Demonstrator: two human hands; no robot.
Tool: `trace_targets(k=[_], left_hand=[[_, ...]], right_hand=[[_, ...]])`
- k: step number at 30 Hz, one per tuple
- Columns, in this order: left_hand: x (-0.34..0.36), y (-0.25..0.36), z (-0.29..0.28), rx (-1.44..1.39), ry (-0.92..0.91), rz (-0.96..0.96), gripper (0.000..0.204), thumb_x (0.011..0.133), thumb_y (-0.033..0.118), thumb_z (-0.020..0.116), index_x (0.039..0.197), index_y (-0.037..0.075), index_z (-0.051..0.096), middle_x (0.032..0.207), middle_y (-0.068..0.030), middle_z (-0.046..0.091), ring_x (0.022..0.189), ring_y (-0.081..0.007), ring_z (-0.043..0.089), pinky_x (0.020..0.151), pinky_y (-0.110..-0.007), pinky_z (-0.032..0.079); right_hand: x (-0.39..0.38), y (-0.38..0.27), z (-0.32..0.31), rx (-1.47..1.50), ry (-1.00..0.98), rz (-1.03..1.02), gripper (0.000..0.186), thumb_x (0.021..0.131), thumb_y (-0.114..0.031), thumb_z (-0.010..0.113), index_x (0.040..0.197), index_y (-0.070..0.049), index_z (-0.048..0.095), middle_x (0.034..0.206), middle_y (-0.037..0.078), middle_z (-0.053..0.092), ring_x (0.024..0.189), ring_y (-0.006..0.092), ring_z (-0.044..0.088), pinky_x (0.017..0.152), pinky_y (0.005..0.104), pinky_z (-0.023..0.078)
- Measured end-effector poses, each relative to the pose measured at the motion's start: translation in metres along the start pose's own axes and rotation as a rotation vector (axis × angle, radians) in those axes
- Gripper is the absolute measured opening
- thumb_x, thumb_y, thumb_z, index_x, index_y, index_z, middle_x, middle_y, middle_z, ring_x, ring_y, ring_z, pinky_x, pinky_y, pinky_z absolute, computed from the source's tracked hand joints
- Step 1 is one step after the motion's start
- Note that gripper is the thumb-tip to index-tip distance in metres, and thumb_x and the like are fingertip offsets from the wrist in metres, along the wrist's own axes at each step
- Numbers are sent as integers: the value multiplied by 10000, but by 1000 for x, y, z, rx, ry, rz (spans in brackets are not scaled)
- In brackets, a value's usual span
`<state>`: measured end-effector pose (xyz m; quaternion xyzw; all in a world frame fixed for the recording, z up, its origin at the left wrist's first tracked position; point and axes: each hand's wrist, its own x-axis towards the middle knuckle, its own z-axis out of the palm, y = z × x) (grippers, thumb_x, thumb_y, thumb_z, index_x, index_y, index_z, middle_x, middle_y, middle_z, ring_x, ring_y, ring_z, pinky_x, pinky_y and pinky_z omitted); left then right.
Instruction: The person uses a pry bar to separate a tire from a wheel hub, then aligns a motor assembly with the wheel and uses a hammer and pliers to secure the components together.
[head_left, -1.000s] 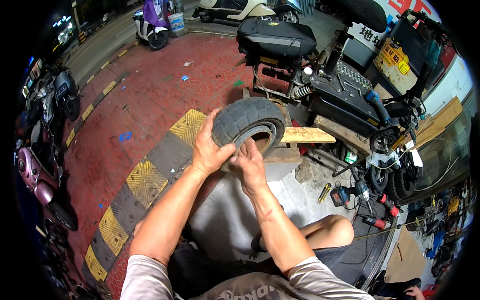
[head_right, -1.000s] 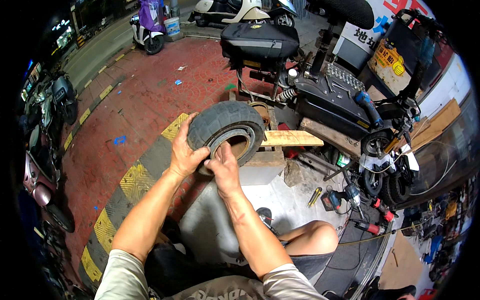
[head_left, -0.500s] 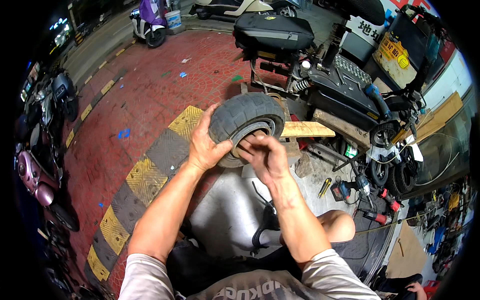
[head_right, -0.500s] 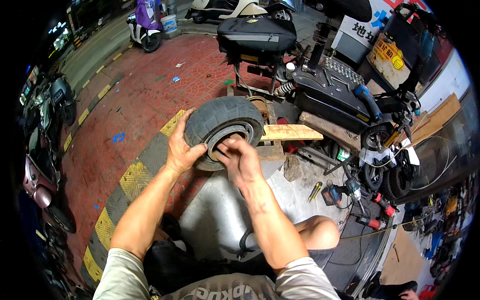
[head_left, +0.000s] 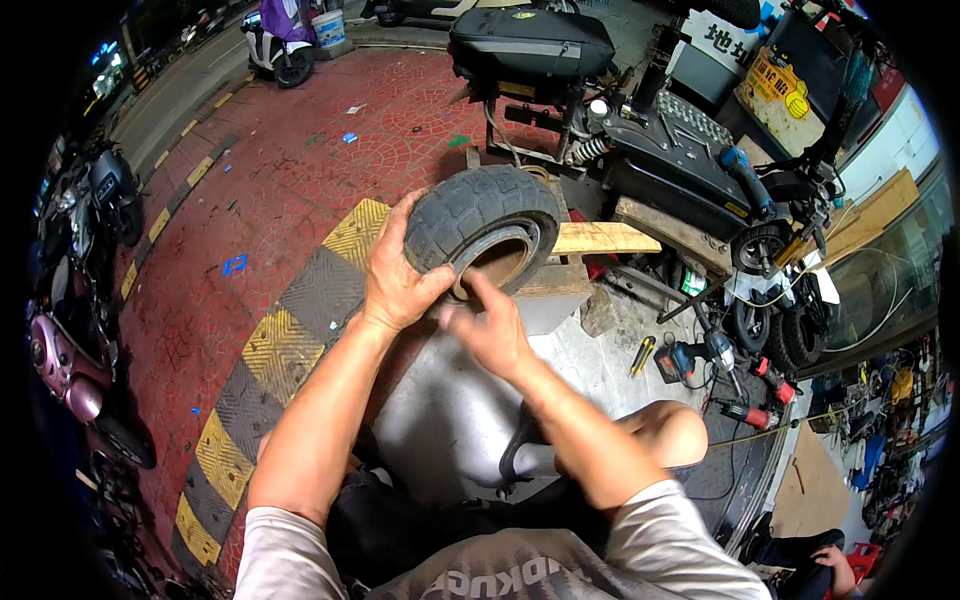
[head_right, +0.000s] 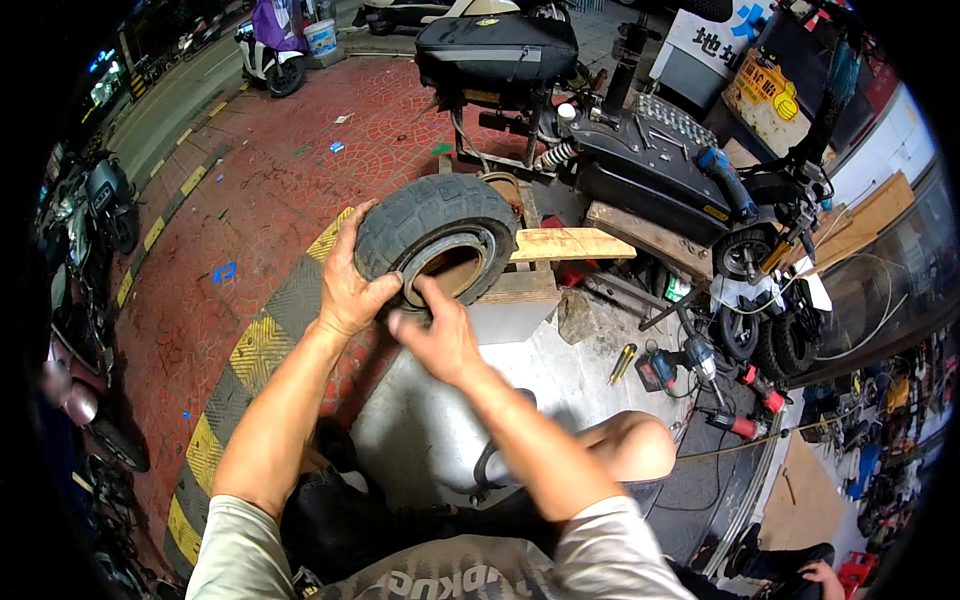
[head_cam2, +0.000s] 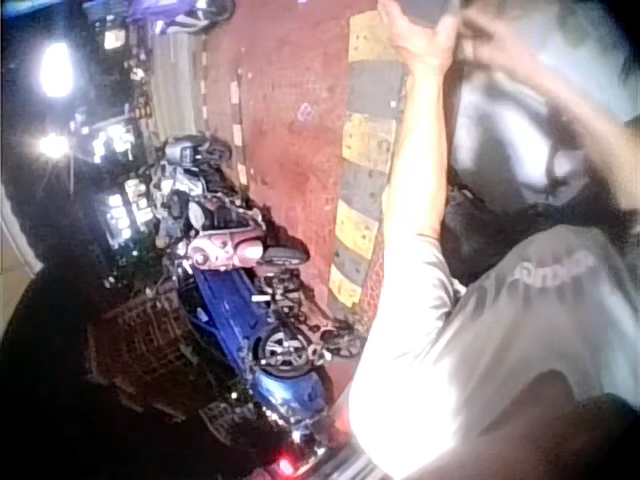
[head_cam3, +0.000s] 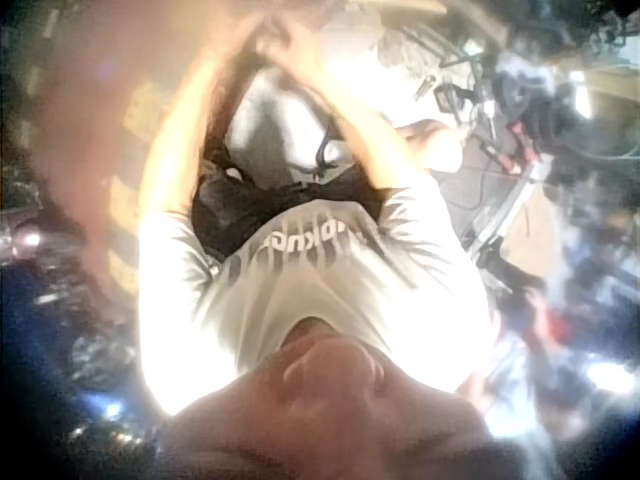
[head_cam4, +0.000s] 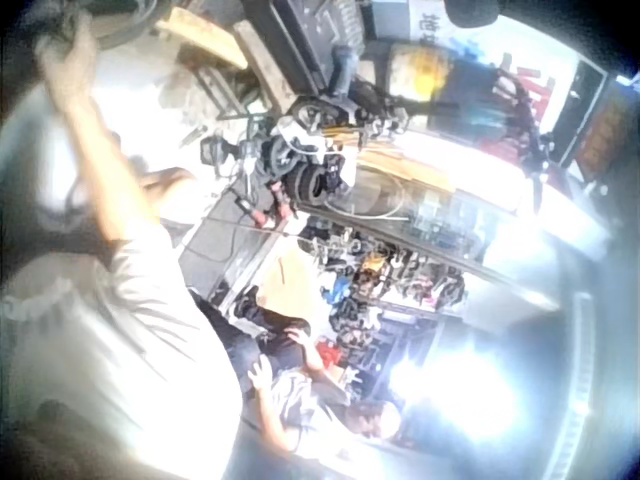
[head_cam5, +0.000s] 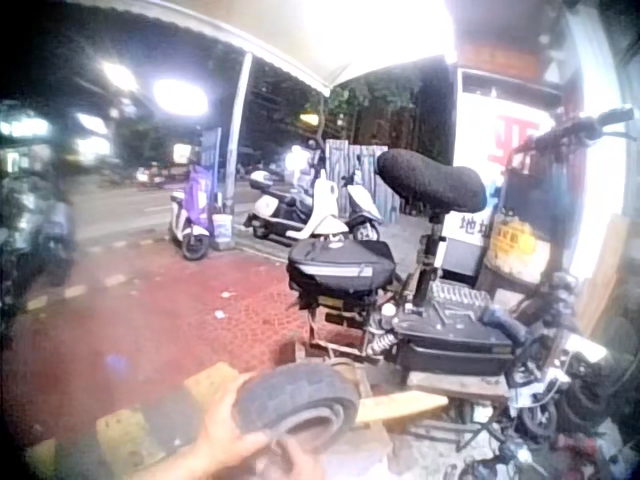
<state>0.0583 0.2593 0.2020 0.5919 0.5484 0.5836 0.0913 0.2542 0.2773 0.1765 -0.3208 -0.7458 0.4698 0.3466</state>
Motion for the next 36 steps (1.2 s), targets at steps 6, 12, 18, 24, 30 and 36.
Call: trace_targets(k=[6, 12, 18, 24, 30, 36], left_hand=[[1, 3, -7, 3, 46, -22, 992, 723, 260, 848, 1605, -26, 495, 1468, -218, 674, 1362, -333, 665, 1183, -449, 513], [9, 20, 5, -6, -39, -34, 1013, 736, 335, 838, 1616, -30, 492, 1490, -180, 658, 1381, -285, 641, 1214, -424, 482], [1, 9, 2, 118, -20, 30, 999, 747, 340, 837, 1611, -27, 496, 1464, -186, 672, 1355, -298, 660, 1197, -433, 498], [-1, 8, -2, 41, -28, 40, 982, 728, 310, 846, 1592, -19, 516, 1461, -207, 672, 1346, -338, 666, 1186, -447, 506], [10, 26, 11, 30, -52, 64, 1004, 691, 335, 869, 1592, 37, 539, 1407, -228, 680, 1324, -399, 681, 1142, -478, 538], [12, 38, 13, 130, -58, 42, 996, 689, 358, 851, 1568, -6, 555, 1434, -239, 683, 1341, -389, 673, 1166, -476, 514]], right_hand=[[12, -49, -76, -939, -341, -47, 549, 930, -307, 745, 1373, 13, 695, 1264, 213, 797, 1233, 409, 730, 1085, 497, 553], [53, 19, -26, 907, -62, 342, 472, 872, -66, 662, 1334, 21, 697, 1133, 118, 779, 1033, 286, 734, 945, 386, 558], [10, -4, 6, 343, -58, 68, 734, 847, -48, 661, 1560, 44, 511, 1618, 225, 560, 1537, 346, 506, 1305, 415, 344], [-11, -14, -76, -1146, -398, -360, 635, 852, -205, 774, 1447, -12, 664, 1556, 266, 618, 1500, 317, 565, 1275, 573, 388], [19, -33, -41, 532, 36, 313, 277, 927, -119, 644, 1173, -23, 731, 1024, 93, 751, 973, 230, 705, 1008, 394, 530], [25, -8, -6, 1379, 121, 150, 481, 874, -40, 606, 1352, -20, 663, 1270, 43, 687, 1131, 178, 617, 1030, 334, 486]])
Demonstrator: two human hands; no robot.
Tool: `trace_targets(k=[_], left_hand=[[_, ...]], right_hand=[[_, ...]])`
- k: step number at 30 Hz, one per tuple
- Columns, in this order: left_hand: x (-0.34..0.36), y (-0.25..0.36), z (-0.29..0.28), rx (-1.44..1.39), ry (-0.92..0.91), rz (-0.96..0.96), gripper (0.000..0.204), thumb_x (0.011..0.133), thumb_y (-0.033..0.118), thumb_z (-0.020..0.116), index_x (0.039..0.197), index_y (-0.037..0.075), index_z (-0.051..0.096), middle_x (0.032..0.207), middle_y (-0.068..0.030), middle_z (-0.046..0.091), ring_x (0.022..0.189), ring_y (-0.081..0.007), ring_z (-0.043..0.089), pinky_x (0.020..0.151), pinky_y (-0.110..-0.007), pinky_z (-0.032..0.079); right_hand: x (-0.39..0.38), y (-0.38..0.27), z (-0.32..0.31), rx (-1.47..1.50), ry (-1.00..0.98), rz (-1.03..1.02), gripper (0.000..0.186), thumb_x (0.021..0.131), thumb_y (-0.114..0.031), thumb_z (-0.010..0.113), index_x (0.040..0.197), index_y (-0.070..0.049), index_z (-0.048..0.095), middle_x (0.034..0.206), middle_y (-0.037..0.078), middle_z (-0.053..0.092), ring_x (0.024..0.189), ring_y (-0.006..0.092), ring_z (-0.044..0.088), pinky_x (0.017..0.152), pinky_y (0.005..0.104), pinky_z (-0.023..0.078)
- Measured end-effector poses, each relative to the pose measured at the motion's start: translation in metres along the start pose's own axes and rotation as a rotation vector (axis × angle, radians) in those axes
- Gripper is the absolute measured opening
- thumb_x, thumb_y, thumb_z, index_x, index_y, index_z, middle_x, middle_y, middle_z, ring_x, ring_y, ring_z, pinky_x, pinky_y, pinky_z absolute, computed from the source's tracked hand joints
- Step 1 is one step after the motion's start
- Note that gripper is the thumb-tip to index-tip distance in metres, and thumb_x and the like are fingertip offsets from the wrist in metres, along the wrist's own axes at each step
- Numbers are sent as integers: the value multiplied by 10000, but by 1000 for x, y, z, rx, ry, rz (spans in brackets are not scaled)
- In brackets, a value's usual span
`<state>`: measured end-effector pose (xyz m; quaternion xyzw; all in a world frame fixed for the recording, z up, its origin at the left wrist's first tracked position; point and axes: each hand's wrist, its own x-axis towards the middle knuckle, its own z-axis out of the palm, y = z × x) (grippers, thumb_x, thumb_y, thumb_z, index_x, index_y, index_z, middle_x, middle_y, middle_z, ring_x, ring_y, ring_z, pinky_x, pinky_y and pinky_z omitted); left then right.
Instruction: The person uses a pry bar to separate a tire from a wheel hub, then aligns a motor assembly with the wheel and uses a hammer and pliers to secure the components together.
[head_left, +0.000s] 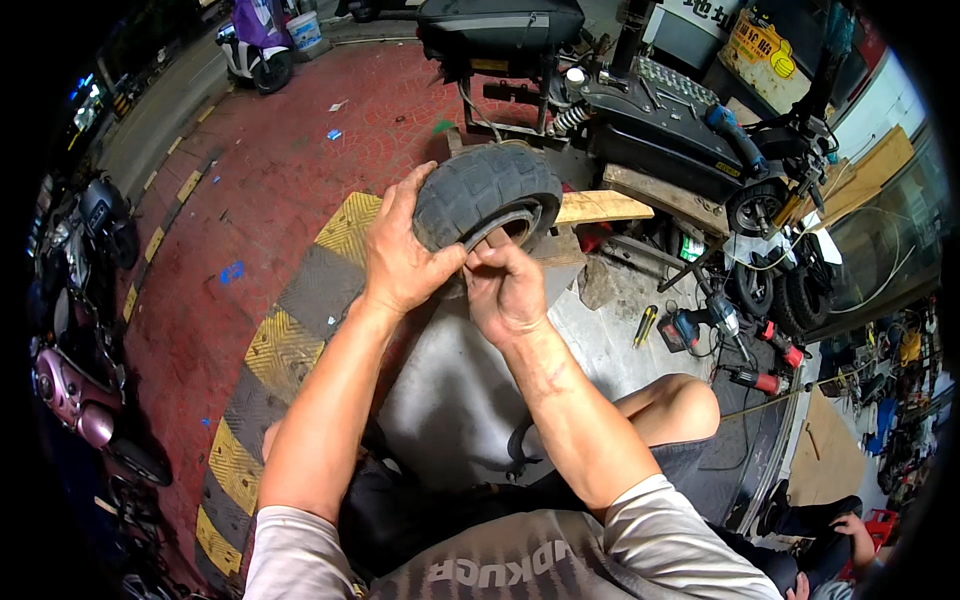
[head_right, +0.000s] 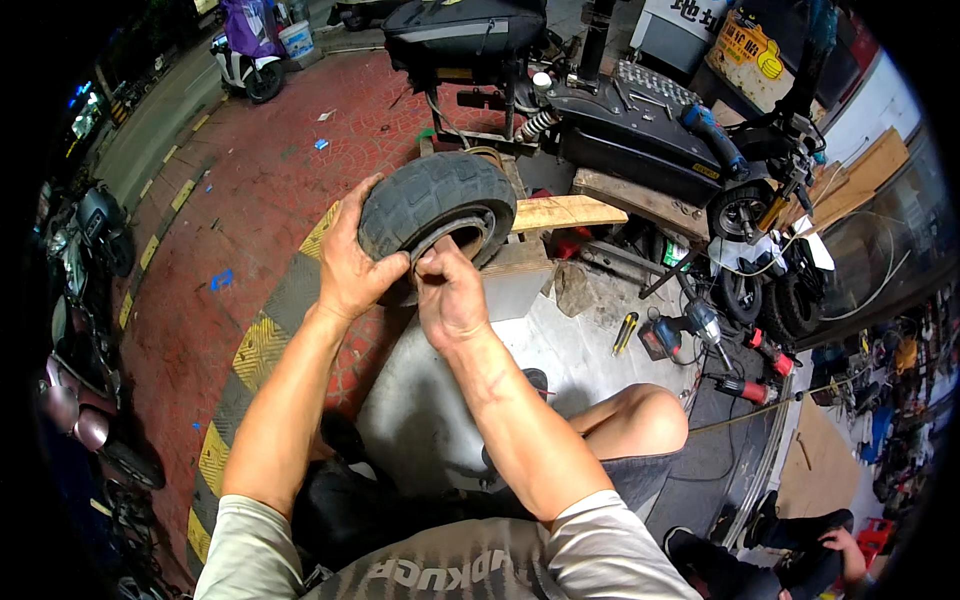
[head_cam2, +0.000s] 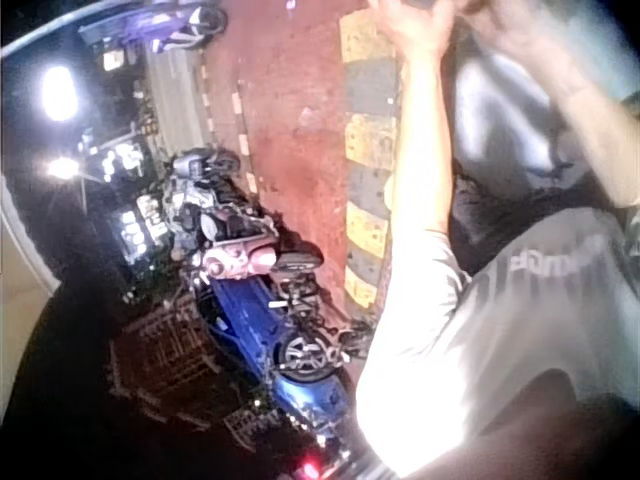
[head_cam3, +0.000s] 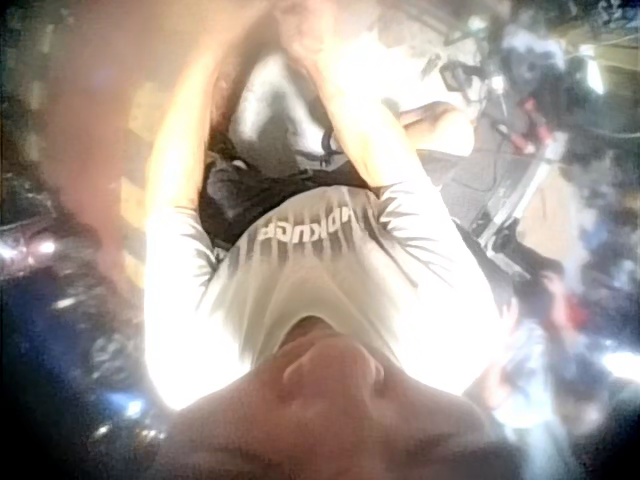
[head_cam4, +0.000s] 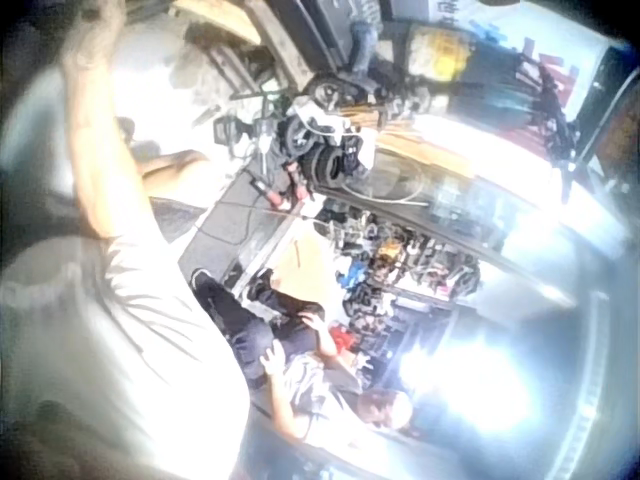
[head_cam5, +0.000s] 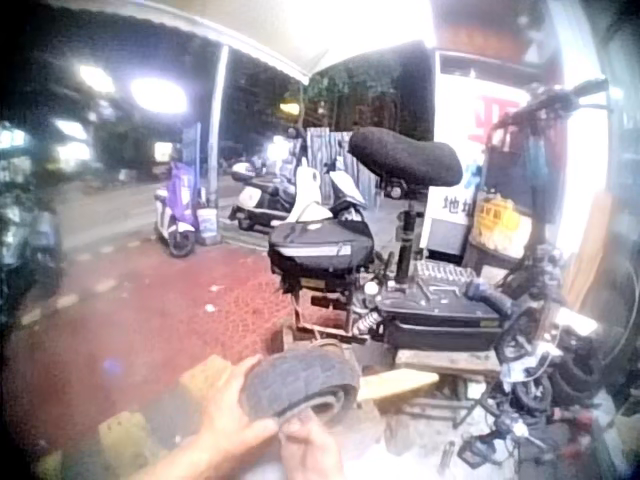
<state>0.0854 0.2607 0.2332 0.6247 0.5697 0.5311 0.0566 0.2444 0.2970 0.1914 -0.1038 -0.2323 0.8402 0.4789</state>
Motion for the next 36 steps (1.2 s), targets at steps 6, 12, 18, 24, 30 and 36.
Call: trace_targets(k=[6, 12, 18, 24, 30, 36], left_hand=[[3, -6, 6, 51, 68, 34, 974, 675, 290, 855, 1569, 40, 561, 1413, -244, 676, 1305, -433, 682, 1114, -488, 561], [9, -8, 5, 41, 48, -14, 953, 683, 307, 872, 1555, 62, 576, 1388, -234, 690, 1285, -423, 694, 1100, -487, 566], [10, 0, 5, 86, 31, 12, 960, 685, 301, 888, 1572, 104, 574, 1281, -196, 702, 1207, -427, 714, 1024, -500, 584], [21, 2, 14, 120, 16, -37, 960, 702, 326, 897, 1578, 108, 571, 1278, -201, 701, 1180, -432, 715, 1014, -505, 585], [25, 1, 15, 109, 19, -57, 949, 695, 343, 898, 1563, 121, 586, 1247, -201, 704, 1158, -435, 724, 1001, -516, 589], [26, -3, 18, 141, 31, -33, 956, 679, 375, 897, 1552, 131, 593, 1193, -196, 702, 1132, -445, 719, 980, -530, 593]], right_hand=[[-13, 15, -22, -791, -88, -86, 617, 824, 17, 630, 1440, 21, 598, 1410, 136, 674, 1372, 292, 606, 1160, 388, 467], [-32, -30, -36, -2029, -404, -360, 701, 849, -96, 711, 1524, 37, 577, 1591, 251, 595, 1529, 392, 522, 1320, 559, 343], [-48, -71, -20, -2343, -464, -210, 717, 841, -190, 746, 1509, 37, 619, 1547, 219, 633, 1474, 388, 551, 1308, 539, 358], [-14, -19, -37, -1525, -141, -202, 817, 840, -148, 717, 1596, 82, 509, 1576, 319, 572, 1501, 460, 505, 1271, 517, 386], [-23, -21, -51, -1915, -314, -290, 875, 852, -139, 721, 1655, 56, 432, 1660, 314, 497, 1538, 450, 489, 1308, 517, 362], [-38, -78, -25, -2369, -503, -66, 816, 861, -181, 755, 1616, -3, 499, 1655, 222, 529, 1598, 402, 432, 1298, 600, 355]])
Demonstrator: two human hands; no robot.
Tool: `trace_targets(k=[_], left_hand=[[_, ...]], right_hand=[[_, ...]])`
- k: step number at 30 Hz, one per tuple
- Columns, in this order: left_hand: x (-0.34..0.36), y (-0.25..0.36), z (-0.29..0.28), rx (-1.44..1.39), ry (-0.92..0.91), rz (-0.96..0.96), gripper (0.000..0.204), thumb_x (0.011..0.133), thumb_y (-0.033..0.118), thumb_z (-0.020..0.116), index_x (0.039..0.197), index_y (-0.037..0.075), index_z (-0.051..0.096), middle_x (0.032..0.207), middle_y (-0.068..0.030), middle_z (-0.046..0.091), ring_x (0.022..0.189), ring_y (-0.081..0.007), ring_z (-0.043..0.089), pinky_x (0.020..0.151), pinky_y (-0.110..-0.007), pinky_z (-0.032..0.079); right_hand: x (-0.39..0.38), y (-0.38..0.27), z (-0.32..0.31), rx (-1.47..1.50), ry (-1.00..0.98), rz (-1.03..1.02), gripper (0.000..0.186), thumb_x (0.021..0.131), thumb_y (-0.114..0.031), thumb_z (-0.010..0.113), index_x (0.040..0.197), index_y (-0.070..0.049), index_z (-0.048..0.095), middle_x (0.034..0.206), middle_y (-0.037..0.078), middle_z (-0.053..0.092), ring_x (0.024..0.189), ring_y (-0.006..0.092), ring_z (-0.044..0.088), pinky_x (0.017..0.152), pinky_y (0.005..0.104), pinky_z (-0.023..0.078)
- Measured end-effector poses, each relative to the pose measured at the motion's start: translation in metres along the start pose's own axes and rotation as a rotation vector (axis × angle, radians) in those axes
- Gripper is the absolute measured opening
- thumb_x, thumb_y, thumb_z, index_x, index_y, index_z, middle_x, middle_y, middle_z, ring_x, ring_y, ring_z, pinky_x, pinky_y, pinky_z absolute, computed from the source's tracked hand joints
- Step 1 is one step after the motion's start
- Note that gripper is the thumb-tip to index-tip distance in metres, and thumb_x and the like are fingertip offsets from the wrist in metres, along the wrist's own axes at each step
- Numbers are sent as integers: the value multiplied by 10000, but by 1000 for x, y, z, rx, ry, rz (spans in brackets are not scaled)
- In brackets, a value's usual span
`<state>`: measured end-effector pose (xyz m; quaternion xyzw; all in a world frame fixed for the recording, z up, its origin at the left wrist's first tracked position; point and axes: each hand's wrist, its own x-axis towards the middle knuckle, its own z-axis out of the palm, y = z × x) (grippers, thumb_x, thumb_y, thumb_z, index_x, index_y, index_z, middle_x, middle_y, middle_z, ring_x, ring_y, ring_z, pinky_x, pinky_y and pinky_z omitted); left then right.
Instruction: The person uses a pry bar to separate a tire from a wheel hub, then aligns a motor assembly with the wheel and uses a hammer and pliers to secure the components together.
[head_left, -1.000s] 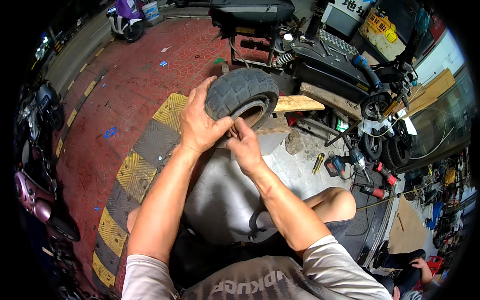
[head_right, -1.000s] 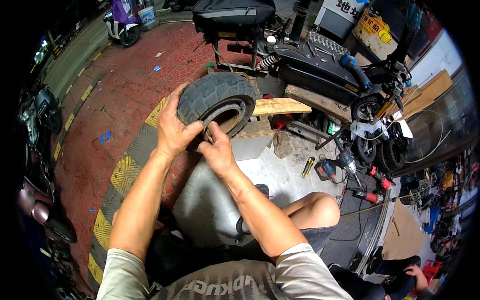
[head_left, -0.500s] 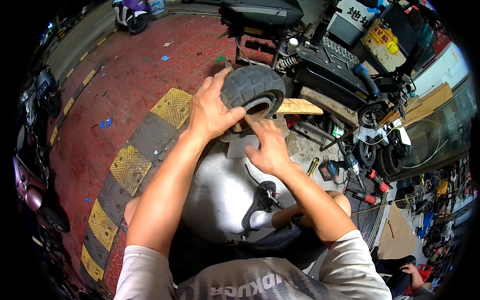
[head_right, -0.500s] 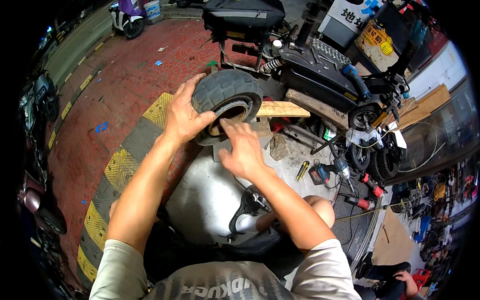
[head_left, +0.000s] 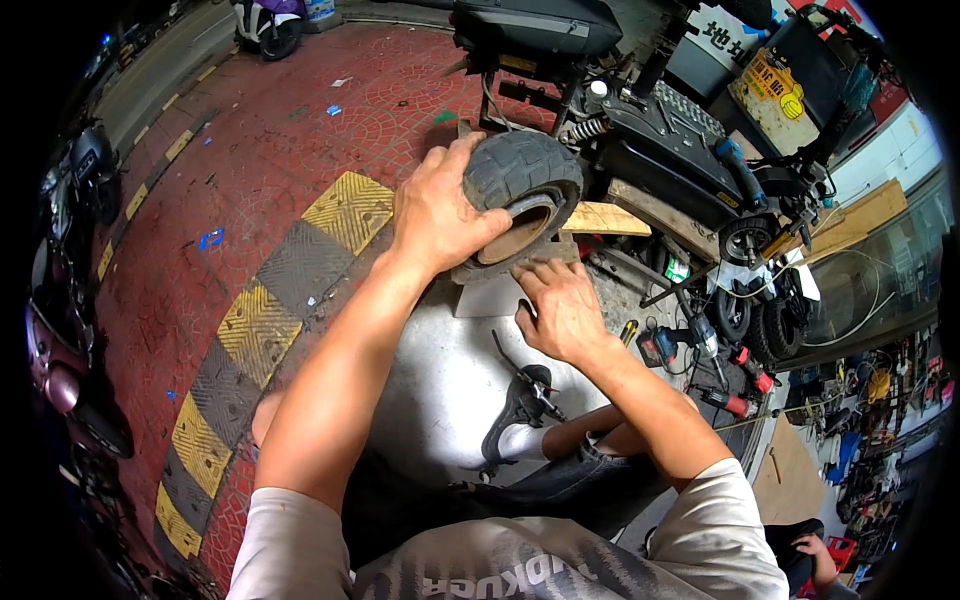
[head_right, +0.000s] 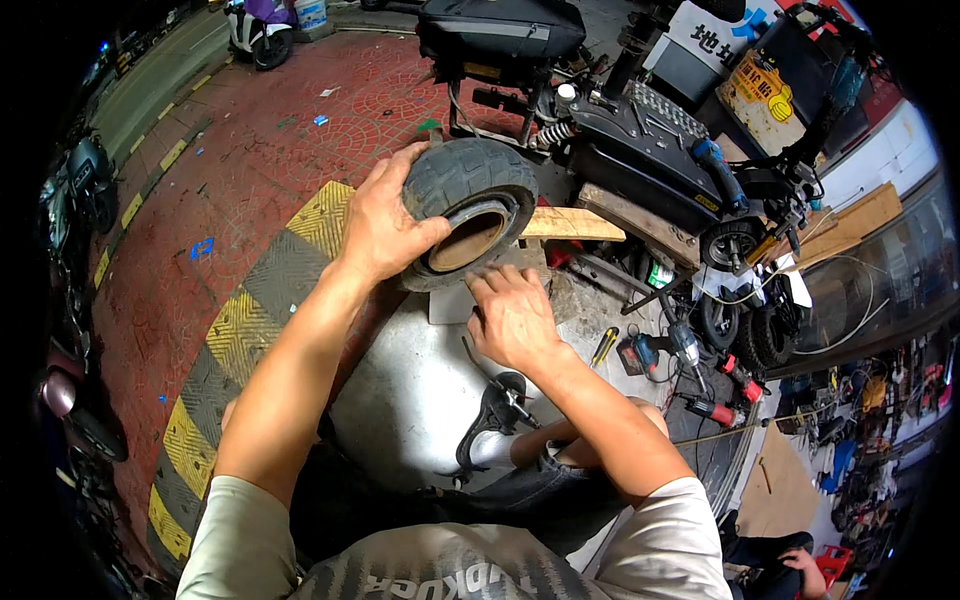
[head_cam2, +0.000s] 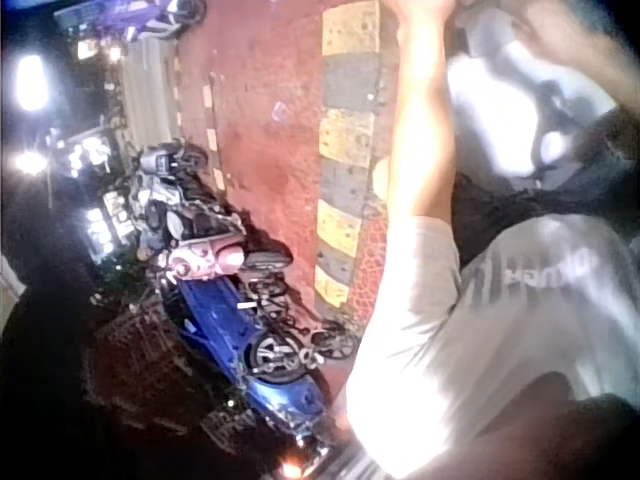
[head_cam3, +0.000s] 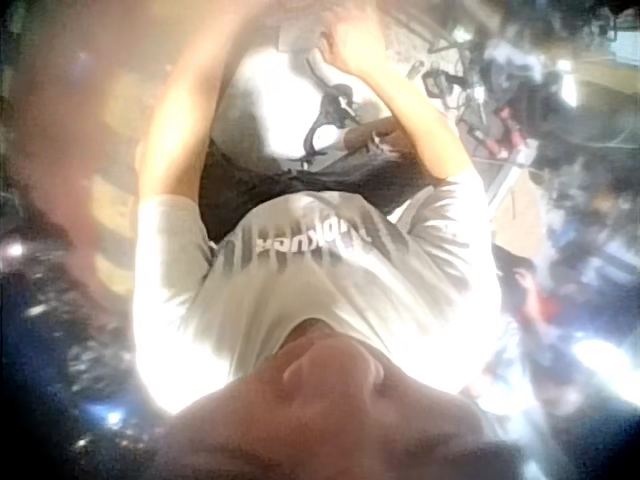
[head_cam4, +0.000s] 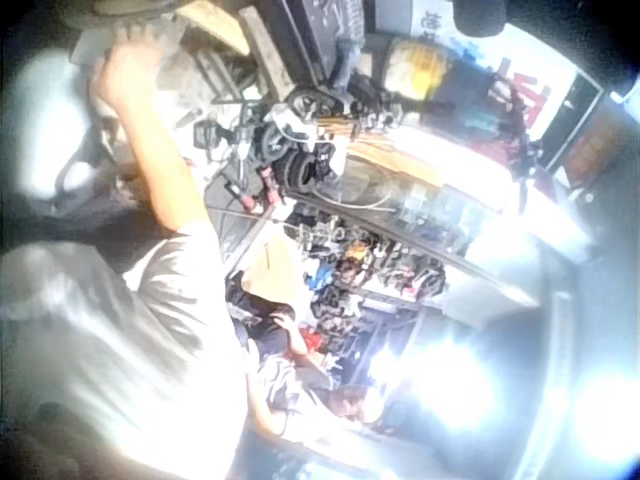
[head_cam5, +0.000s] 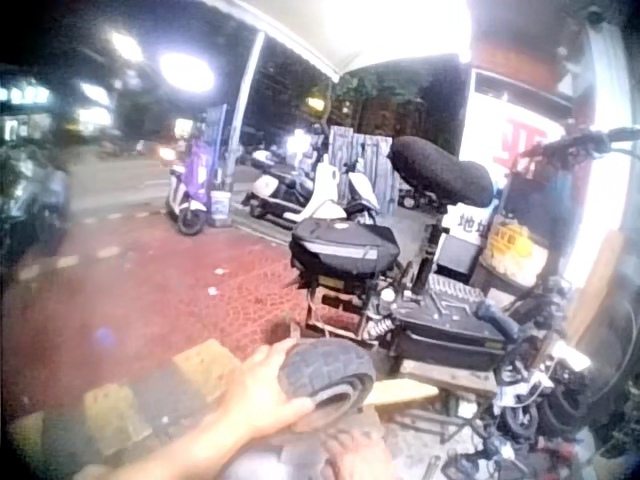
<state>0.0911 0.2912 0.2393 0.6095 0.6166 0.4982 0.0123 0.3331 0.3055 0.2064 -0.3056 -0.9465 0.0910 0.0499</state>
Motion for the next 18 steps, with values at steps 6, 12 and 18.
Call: trace_targets(k=[6, 12, 18], left_hand=[[4, 12, 1, 25, -26, -19, 930, 694, 378, 884, 1545, 144, 594, 1181, -189, 696, 1137, -442, 715, 973, -539, 593], [3, 9, -6, 12, -69, -55, 954, 694, 339, 904, 1567, 141, 572, 1280, -200, 711, 1210, -425, 713, 1043, -503, 583], [6, 8, -2, 57, -40, -34, 941, 697, 350, 903, 1557, 153, 575, 1217, -192, 703, 1162, -435, 715, 1001, -525, 589]], right_hand=[[31, -5, 26, 8, 178, 44, 832, 861, -196, 782, 1619, -10, 493, 1684, 214, 497, 1636, 399, 377, 1261, 611, 391], [17, -11, 29, 40, 157, 55, 882, 851, -188, 777, 1661, -39, 459, 1723, 179, 472, 1647, 357, 372, 1267, 616, 386], [-6, 9, 2, -53, -7, -40, 734, 856, -221, 781, 1544, -32, 609, 1677, 186, 524, 1611, 368, 423, 1234, 591, 418]])
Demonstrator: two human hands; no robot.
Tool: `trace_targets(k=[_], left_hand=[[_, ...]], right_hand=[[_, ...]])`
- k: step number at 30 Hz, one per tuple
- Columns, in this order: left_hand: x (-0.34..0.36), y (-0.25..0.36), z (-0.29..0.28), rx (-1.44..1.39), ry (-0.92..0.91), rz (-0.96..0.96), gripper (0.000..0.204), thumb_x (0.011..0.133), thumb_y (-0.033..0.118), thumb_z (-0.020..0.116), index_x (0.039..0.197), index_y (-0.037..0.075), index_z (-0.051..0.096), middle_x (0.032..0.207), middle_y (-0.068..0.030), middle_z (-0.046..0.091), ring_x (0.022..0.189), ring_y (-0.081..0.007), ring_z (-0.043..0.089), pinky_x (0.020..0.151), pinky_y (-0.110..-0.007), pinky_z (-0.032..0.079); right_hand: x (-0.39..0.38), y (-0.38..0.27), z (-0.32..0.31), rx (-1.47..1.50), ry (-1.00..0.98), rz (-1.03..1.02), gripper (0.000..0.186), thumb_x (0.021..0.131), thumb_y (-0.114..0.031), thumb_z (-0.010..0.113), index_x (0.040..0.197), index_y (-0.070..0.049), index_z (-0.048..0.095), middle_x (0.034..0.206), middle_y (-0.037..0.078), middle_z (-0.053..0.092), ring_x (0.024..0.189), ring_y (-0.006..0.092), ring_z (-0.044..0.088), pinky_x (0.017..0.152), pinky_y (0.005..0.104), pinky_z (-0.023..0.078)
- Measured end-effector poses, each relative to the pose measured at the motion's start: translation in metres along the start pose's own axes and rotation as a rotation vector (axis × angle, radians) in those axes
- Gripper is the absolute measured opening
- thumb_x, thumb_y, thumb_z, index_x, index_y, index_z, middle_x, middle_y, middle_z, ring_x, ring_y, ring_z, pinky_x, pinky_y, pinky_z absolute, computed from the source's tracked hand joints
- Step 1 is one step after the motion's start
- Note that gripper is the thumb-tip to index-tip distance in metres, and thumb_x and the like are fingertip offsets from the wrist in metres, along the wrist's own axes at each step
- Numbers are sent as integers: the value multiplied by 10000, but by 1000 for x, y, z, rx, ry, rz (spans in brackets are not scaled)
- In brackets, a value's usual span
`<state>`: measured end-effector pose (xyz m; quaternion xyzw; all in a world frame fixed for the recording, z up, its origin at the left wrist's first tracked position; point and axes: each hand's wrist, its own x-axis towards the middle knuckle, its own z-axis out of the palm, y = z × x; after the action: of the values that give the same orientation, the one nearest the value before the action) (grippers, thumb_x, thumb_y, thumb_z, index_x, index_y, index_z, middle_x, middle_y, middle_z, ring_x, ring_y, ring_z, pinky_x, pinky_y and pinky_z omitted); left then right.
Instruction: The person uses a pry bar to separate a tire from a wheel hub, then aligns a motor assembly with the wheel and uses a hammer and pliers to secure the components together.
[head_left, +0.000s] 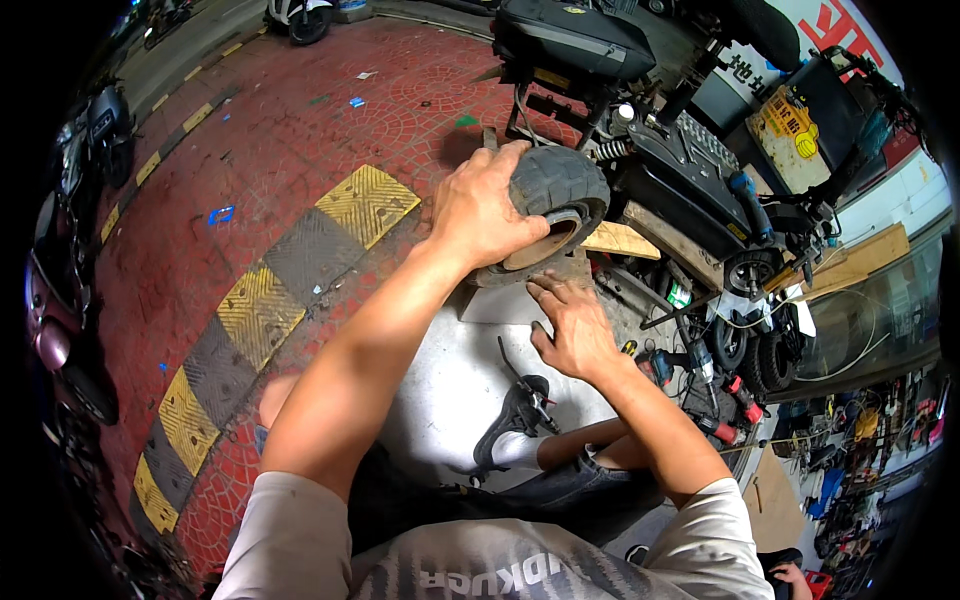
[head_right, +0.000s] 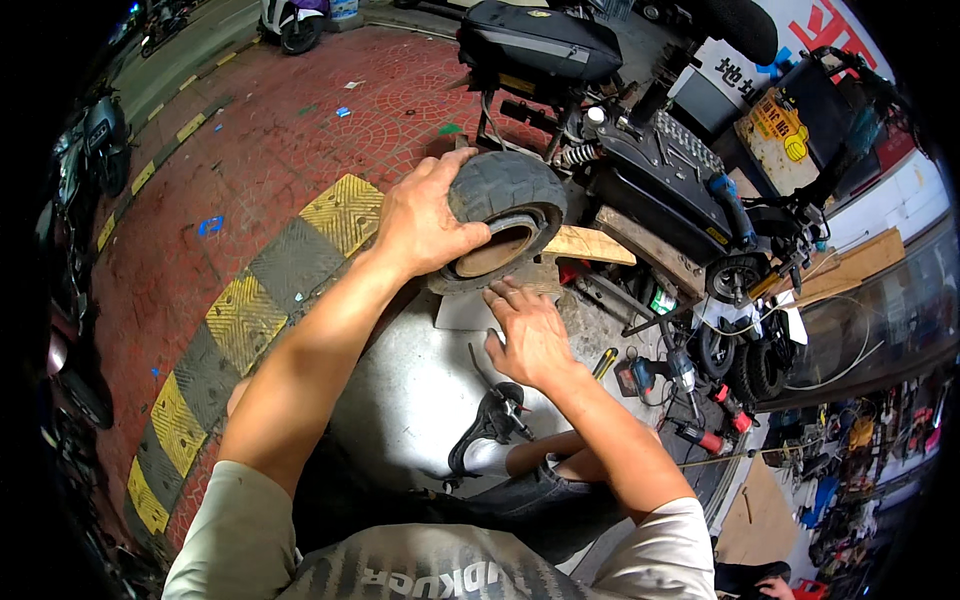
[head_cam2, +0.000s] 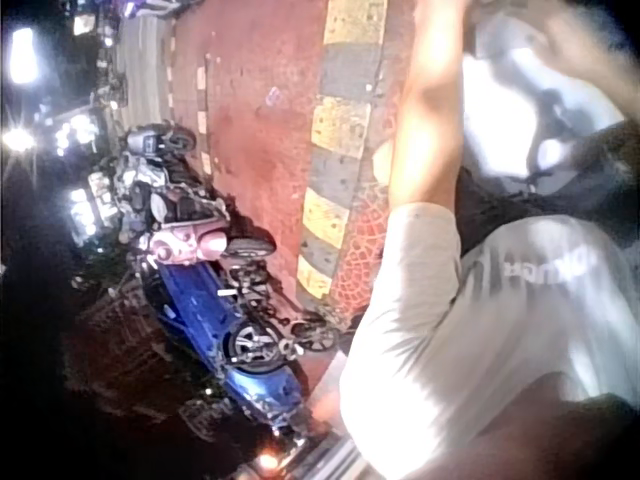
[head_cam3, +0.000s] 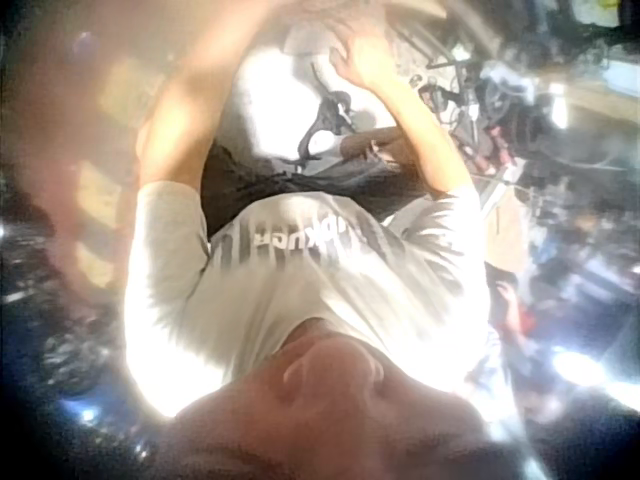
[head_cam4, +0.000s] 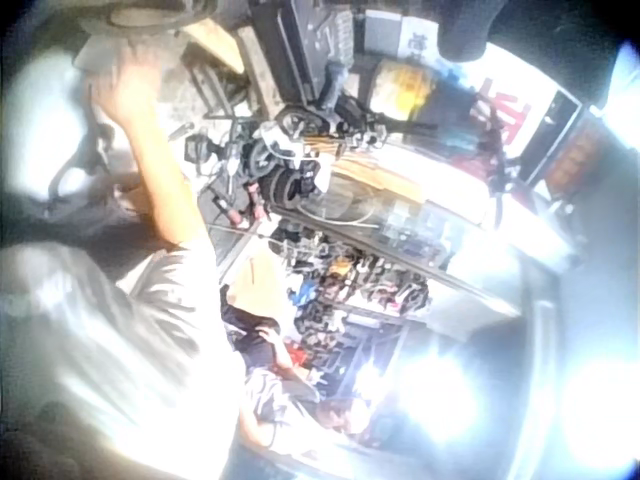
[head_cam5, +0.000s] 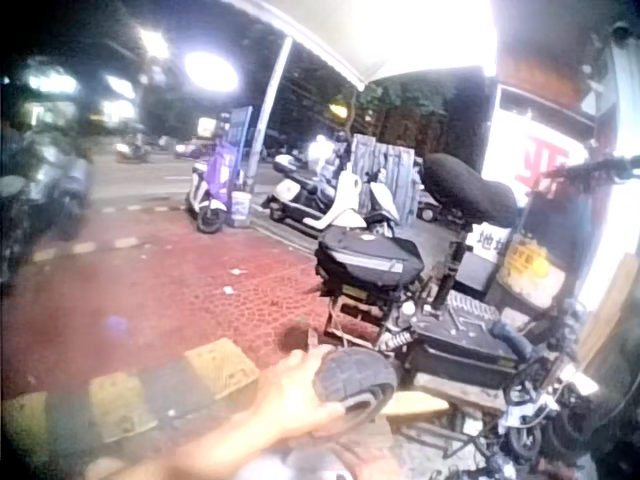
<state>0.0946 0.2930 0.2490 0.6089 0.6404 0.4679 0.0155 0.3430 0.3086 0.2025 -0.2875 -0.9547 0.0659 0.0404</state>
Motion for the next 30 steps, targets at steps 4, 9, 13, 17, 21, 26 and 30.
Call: trace_targets(k=[4, 9, 13, 17, 21, 26, 30], left_hand=[[0, 6, 5, 22, 0, -8, 943, 704, 368, 894, 1565, 159, 572, 1204, -191, 698, 1154, -438, 709, 1000, -530, 585], [1, 5, 2, 34, -1, -20, 949, 705, 373, 890, 1572, 160, 569, 1192, -192, 688, 1160, -439, 700, 997, -532, 584], [0, 6, 4, 15, -3, -5, 948, 701, 367, 894, 1568, 159, 572, 1185, -199, 684, 1161, -441, 698, 991, -533, 587], [-2, 2, 6, 16, 14, 23, 952, 694, 358, 902, 1565, 161, 573, 1174, -191, 691, 1138, -439, 708, 989, -525, 589], [1, 3, 4, 0, 0, 2, 941, 694, 339, 904, 1559, 166, 577, 1189, -183, 704, 1139, -435, 716, 997, -521, 589], [0, -2, 3, -13, 6, 24, 942, 697, 337, 901, 1563, 161, 573, 1237, -192, 706, 1186, -439, 709, 1027, -516, 586], [-1, 4, 0, -9, -34, -38, 946, 702, 338, 891, 1572, 144, 571, 1289, -201, 706, 1226, -443, 698, 1055, -517, 577]], right_hand=[[12, 2, -32, -315, 91, -190, 834, 848, -230, 807, 1592, 29, 534, 1691, 207, 477, 1613, 380, 390, 1158, 501, 455], [43, 32, -27, -634, 40, -214, 648, 974, -200, 596, 1585, 11, 548, 1612, 176, 555, 1478, 329, 504, 1063, 464, 460], [48, 37, -2, -613, -42, -74, 674, 973, -219, 602, 1606, 0, 520, 1658, 173, 511, 1500, 337, 490, 1059, 483, 469], [47, 13, 25, -393, 8, 44, 906, 865, -328, 780, 1644, 10, 463, 1690, 232, 465, 1588, 395, 428, 1174, 503, 464], [39, -6, 42, 74, 228, 54, 917, 828, -235, 789, 1646, 18, 460, 1709, 240, 465, 1605, 423, 412, 1293, 497, 401], [3, 9, 46, 743, 173, 98, 613, 859, -151, 740, 1456, -29, 679, 1559, 226, 630, 1522, 403, 524, 1262, 490, 433], [6, -22, -2, 460, 71, 203, 600, 848, -119, 748, 1430, -2, 663, 1506, 227, 635, 1452, 429, 549, 1194, 505, 492]])
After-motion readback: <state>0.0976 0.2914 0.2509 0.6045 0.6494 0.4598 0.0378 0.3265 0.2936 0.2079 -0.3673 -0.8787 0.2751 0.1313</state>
